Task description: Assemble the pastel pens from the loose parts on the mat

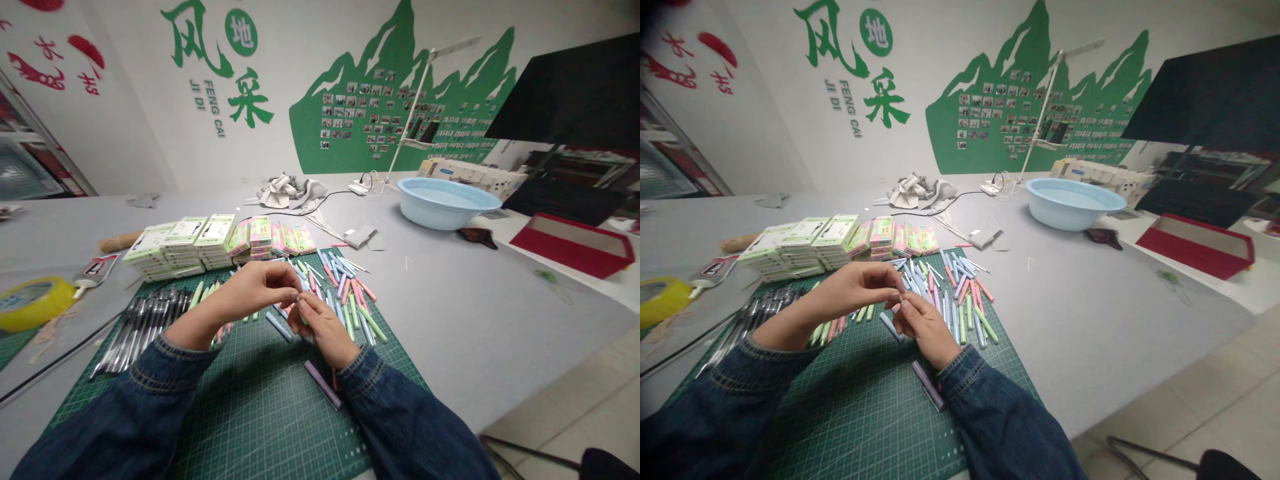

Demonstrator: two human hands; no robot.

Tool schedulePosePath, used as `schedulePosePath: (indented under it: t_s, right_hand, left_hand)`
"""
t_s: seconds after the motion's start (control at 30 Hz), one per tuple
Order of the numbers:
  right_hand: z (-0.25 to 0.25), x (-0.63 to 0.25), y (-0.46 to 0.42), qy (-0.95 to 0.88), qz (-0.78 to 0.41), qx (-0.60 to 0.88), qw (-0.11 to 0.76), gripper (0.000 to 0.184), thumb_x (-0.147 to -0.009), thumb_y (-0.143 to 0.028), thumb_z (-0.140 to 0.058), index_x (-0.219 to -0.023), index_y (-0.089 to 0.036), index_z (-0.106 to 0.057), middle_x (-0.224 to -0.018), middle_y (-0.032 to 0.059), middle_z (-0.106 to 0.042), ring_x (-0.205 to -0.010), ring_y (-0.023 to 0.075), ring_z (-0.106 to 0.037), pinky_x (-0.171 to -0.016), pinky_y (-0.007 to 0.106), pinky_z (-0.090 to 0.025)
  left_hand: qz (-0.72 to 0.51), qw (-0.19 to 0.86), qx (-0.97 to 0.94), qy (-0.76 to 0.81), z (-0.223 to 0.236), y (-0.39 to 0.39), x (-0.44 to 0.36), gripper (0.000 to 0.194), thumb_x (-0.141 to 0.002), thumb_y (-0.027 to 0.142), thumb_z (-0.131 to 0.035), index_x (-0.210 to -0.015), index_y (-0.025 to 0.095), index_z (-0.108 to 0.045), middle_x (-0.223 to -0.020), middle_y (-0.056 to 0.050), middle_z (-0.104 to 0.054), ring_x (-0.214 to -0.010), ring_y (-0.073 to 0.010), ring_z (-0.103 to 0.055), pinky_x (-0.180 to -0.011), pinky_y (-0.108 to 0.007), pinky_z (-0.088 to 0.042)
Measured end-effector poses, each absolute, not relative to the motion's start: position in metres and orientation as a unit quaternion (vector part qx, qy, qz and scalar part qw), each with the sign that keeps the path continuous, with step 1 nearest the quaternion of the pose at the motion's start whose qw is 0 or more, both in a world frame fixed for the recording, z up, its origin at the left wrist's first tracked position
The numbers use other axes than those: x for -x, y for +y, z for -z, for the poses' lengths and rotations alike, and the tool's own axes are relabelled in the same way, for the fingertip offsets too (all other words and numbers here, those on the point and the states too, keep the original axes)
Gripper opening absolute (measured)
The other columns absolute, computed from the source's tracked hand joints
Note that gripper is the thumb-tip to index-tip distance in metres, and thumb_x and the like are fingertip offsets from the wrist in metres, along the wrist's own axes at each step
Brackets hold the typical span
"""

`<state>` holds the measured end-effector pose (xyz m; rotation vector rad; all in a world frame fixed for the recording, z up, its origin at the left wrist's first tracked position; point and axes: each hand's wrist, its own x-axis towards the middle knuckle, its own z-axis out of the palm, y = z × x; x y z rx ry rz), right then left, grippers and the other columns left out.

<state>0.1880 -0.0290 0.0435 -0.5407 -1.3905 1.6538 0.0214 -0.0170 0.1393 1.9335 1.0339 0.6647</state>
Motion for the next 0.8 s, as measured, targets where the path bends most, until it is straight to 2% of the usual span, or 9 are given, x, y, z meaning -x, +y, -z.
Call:
schedulePosePath:
  t_s: [0.1, 0.17, 0.27, 0.33, 0.47, 0.67, 0.8]
  right_hand:
    - [-0.042, -0.189, -0.025, -0.526, -0.676, 0.207, 0.473, 0.03, -0.092, -0.045, -0.047, -0.084, -0.019, -0.059, -0.057, -0.0038, -0.046, -0.048, 0.0092, -0.032, -0.048, 0.023, -0.022]
    - [-0.043, -0.194, -0.021, -0.486, -0.678, 0.211, 0.51, 0.029, -0.093, -0.043, -0.047, -0.082, -0.018, -0.058, -0.054, -0.0044, -0.045, -0.046, 0.0081, -0.027, -0.047, 0.023, -0.019]
    - [-0.045, -0.203, -0.014, -0.457, -0.66, 0.229, 0.551, 0.026, -0.093, -0.039, -0.048, -0.081, -0.018, -0.057, -0.052, -0.0042, -0.046, -0.045, 0.0074, -0.025, -0.047, 0.022, -0.018]
    - [-0.046, -0.206, -0.012, -0.45, -0.652, 0.237, 0.562, 0.025, -0.093, -0.038, -0.049, -0.081, -0.018, -0.057, -0.052, -0.0043, -0.045, -0.045, 0.0074, -0.027, -0.047, 0.022, -0.019]
    - [-0.046, -0.207, -0.01, -0.448, -0.642, 0.255, 0.569, 0.025, -0.092, -0.039, -0.05, -0.08, -0.018, -0.057, -0.052, -0.0044, -0.045, -0.046, 0.0077, -0.031, -0.047, 0.021, -0.022]
    - [-0.042, -0.205, -0.01, -0.455, -0.639, 0.267, 0.56, 0.025, -0.092, -0.039, -0.049, -0.081, -0.018, -0.057, -0.053, -0.0044, -0.046, -0.047, 0.0078, -0.032, -0.047, 0.021, -0.021]
    - [-0.04, -0.203, -0.011, -0.479, -0.629, 0.279, 0.545, 0.027, -0.092, -0.04, -0.048, -0.081, -0.018, -0.058, -0.053, -0.004, -0.046, -0.048, 0.0086, -0.034, -0.047, 0.022, -0.02]
  left_hand:
    - [-0.311, 0.473, -0.728, 0.387, -0.135, -0.013, -0.021, 0.03, -0.08, 0.033, -0.061, -0.106, 0.017, -0.061, -0.077, -0.003, -0.066, -0.069, -0.0162, -0.062, -0.065, -0.029, -0.048]
    - [-0.372, 0.427, -0.7, 0.434, -0.129, -0.007, -0.018, 0.038, -0.082, 0.037, -0.058, -0.115, 0.018, -0.057, -0.085, -0.005, -0.067, -0.073, -0.0171, -0.062, -0.064, -0.029, -0.048]
    - [-0.359, 0.242, -0.686, 0.585, -0.109, 0.006, -0.008, 0.029, -0.081, 0.038, -0.054, -0.1, 0.018, -0.065, -0.086, -0.006, -0.069, -0.079, -0.0196, -0.062, -0.067, -0.028, -0.045]
    - [-0.202, 0.133, -0.697, 0.675, -0.091, 0.015, 0.0, 0.022, -0.078, 0.037, -0.055, -0.084, 0.022, -0.069, -0.086, -0.003, -0.072, -0.083, -0.021, -0.063, -0.071, -0.028, -0.043]
    - [-0.129, 0.094, -0.661, 0.733, -0.06, 0.023, 0.018, 0.019, -0.074, 0.033, -0.056, -0.076, 0.02, -0.07, -0.082, -0.009, -0.073, -0.082, -0.0253, -0.064, -0.067, -0.029, -0.04]
    - [-0.082, 0.089, -0.628, 0.769, -0.05, 0.017, 0.033, 0.019, -0.071, 0.037, -0.059, -0.067, 0.021, -0.067, -0.075, -0.01, -0.071, -0.078, -0.0265, -0.065, -0.064, -0.03, -0.042]
    - [-0.093, 0.09, -0.619, 0.775, -0.043, 0.013, 0.016, 0.015, -0.064, 0.034, -0.067, -0.069, 0.02, -0.07, -0.083, -0.014, -0.072, -0.091, -0.0309, -0.064, -0.072, -0.033, -0.044]
